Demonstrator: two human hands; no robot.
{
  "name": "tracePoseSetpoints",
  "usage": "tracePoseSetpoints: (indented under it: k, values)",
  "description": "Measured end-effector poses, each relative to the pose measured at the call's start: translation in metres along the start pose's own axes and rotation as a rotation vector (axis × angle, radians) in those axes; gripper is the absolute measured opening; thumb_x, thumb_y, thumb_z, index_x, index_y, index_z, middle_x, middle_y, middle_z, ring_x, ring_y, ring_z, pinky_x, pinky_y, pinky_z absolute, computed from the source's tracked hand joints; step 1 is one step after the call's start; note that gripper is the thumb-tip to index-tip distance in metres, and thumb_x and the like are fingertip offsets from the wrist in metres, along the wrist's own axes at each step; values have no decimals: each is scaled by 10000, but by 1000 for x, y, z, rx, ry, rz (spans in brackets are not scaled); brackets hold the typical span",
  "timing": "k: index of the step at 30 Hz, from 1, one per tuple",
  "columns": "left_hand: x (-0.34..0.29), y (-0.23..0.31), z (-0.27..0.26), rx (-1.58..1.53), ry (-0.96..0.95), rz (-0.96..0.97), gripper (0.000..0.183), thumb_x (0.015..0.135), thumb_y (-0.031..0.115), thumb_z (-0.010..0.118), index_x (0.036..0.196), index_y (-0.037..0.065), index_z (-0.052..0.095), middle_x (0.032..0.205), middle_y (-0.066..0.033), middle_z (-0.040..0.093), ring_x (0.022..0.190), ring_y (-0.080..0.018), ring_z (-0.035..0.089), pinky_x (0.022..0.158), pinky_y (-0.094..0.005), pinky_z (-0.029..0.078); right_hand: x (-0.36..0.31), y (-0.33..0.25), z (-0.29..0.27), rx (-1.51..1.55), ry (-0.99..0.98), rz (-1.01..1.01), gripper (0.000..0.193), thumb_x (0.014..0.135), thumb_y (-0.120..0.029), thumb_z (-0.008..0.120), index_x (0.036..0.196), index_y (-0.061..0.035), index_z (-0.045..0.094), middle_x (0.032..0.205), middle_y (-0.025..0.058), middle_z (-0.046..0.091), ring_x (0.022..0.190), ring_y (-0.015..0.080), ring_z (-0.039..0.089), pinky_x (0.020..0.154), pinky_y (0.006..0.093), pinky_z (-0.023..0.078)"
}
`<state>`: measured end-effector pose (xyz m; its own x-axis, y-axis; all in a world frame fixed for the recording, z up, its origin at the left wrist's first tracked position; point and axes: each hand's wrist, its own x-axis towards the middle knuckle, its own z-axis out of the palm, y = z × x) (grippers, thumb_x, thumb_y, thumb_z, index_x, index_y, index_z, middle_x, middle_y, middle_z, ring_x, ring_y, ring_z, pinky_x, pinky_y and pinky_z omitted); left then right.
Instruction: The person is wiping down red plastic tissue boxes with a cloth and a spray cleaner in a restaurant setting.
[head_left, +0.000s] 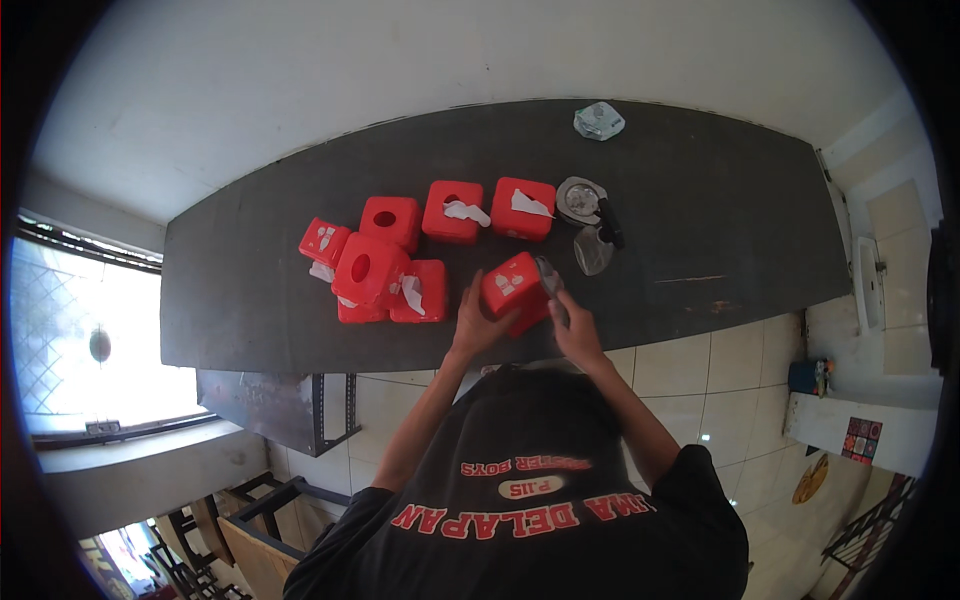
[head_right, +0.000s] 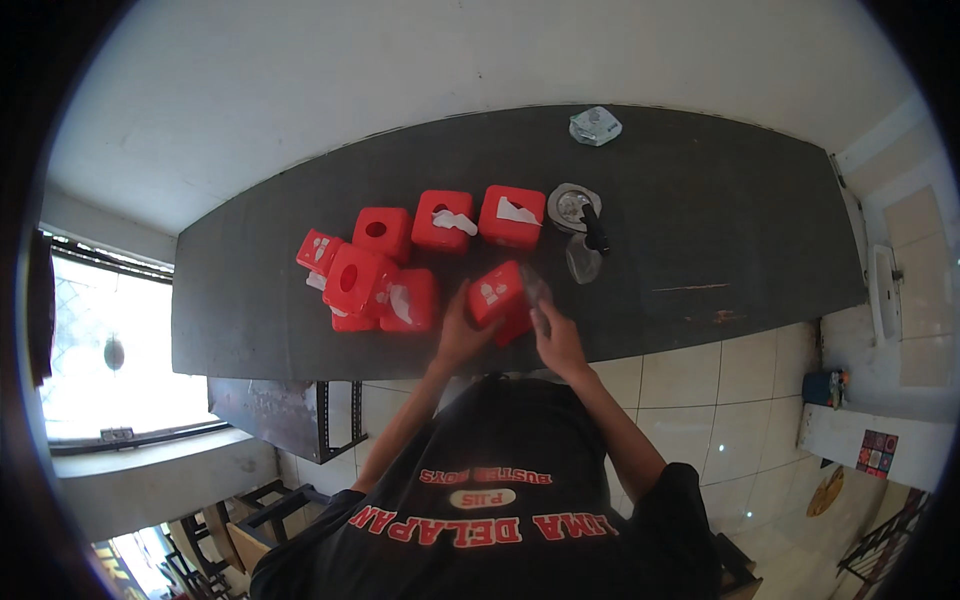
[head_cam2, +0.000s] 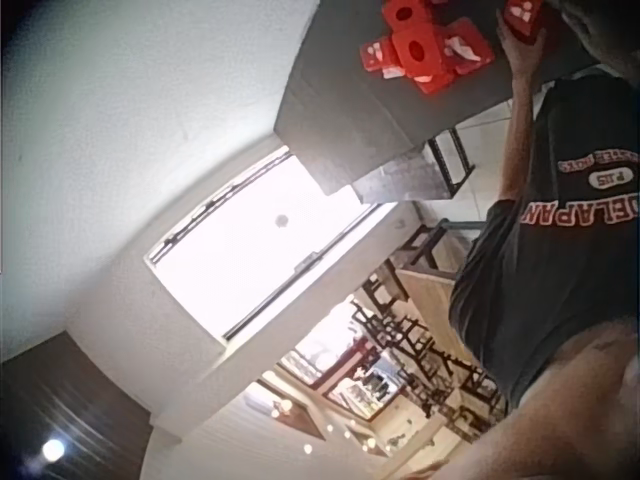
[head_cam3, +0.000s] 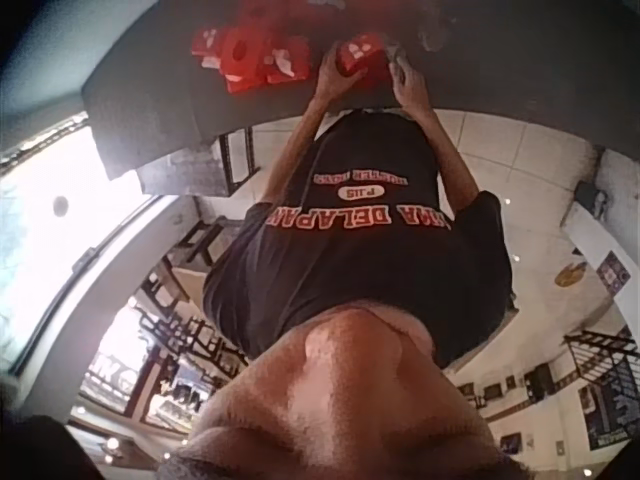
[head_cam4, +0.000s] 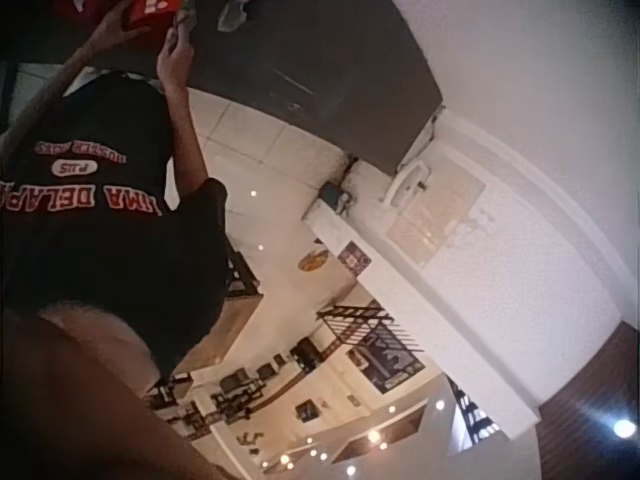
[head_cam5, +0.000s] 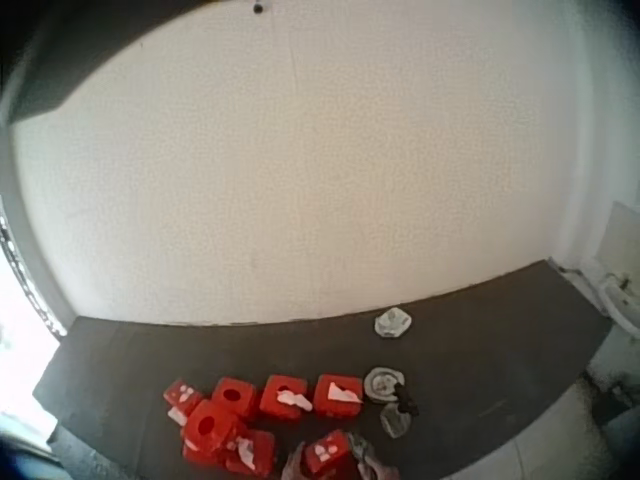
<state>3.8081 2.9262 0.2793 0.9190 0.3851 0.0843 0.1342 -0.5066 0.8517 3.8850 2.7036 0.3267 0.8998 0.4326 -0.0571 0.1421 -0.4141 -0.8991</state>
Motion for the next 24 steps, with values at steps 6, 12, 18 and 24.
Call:
tracePoseSetpoints:
  k: [6, 12, 18, 24]
  values:
    - [4, -7, -20, -24, 67, 50, 1065, 772, 274, 989, 1600, -35, 396, 1512, -253, 540, 1411, -372, 576, 1149, -470, 504, -5, 1, -10, -10, -197, -32, 451, 1116, -260, 599, 1464, 26, 613, 1413, 253, 688, 1355, 439, 617, 1116, 445, 512]
    - [1, -6, -23, 1, 56, 191, 1073, 722, 227, 1017, 1572, 2, 403, 1454, -234, 556, 1366, -394, 587, 1126, -474, 515, 12, 13, -22, -20, 113, 75, 516, 1122, -353, 604, 1400, 79, 649, 1357, 323, 699, 1319, 439, 667, 1105, 429, 516]
    - [-7, -25, -14, -105, 22, 128, 1034, 706, 191, 1020, 1537, 9, 432, 1454, -242, 565, 1336, -428, 609, 1098, -479, 541, 43, -1, 21, 48, -45, -232, 378, 1107, -195, 603, 1423, 9, 643, 1519, 260, 611, 1436, 470, 549, 1166, 464, 484]
    - [-2, -19, -14, -79, 18, 116, 979, 732, 176, 996, 1538, 22, 463, 1486, -230, 573, 1367, -421, 603, 1109, -477, 541, 26, -4, 37, -307, -195, -442, 364, 1093, -130, 587, 1444, -48, 636, 1654, 207, 491, 1600, 423, 344, 1288, 601, 294]
